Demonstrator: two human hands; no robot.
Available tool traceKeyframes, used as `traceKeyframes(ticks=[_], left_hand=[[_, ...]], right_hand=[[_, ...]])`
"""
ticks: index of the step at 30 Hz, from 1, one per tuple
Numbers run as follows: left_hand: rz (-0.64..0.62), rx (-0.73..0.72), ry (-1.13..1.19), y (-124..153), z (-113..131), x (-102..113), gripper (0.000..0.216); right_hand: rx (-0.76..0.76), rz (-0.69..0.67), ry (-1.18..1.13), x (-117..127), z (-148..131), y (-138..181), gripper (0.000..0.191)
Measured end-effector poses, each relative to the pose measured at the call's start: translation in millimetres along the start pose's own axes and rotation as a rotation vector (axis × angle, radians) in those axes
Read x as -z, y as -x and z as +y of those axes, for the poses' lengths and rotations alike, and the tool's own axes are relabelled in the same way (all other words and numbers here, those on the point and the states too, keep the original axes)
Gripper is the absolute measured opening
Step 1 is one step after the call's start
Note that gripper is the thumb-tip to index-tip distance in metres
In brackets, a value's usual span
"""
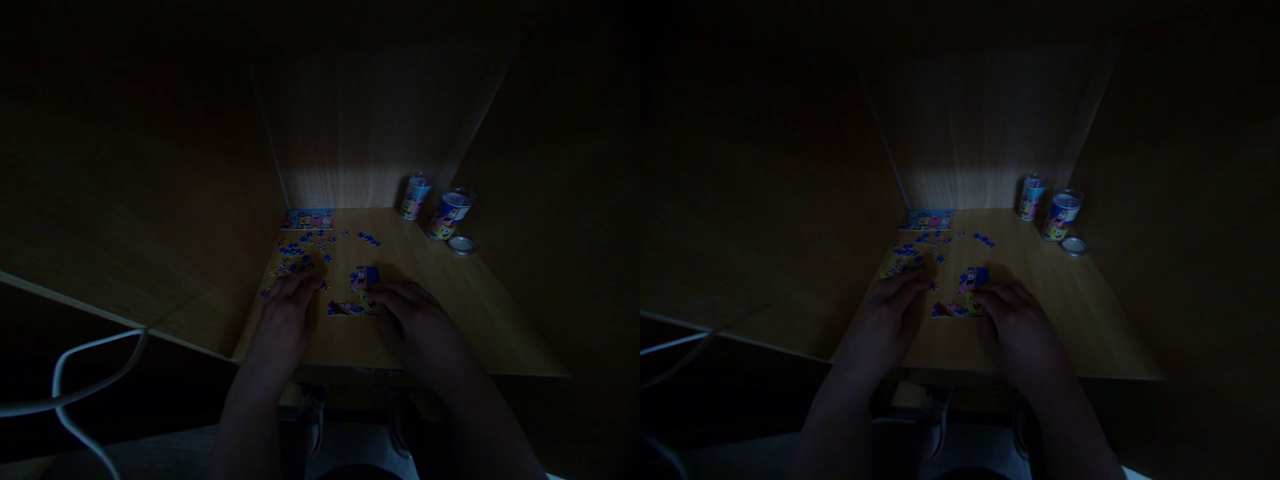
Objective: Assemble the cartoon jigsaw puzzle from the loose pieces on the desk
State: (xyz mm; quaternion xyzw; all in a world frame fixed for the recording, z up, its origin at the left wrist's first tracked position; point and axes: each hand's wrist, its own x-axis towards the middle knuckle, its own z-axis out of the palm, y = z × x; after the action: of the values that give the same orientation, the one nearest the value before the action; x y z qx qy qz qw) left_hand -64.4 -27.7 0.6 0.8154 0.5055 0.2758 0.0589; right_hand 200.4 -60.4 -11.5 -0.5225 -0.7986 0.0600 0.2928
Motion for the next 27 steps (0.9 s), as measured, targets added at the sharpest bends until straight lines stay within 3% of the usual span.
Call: traceKeyframes(ticks=[4,8,15,20,25,27], left_hand=[[0.081,0.118,-0.09,2,-8,5,0.069],[0.13,0.168,-0.098,4,-18,11,0.068],[0.033,0.012,-0.011,0,-6,7,0.028],[0.049,0.11,-0.161,-2,-1,5,0.016],[-0.011,0.032,-0.127,-7,9,4,0.057],[-0.034,0.018,-0.116,-10,12,1,0.055]], right_hand=[[0.003,0.003,-0.008,1,0,0,0.036],[0.002,0.003,-0.005,2,-2,0,0.036],[0.013,0.014,-0.008,2,-3,-1,0.035],[0.003,0.013,-0.009,3,-3,-1,0.036],[-0.002,0.006,0.004,2,-2,0,0.036],[-0.007,0.006,0.004,2,-3,0,0.035]])
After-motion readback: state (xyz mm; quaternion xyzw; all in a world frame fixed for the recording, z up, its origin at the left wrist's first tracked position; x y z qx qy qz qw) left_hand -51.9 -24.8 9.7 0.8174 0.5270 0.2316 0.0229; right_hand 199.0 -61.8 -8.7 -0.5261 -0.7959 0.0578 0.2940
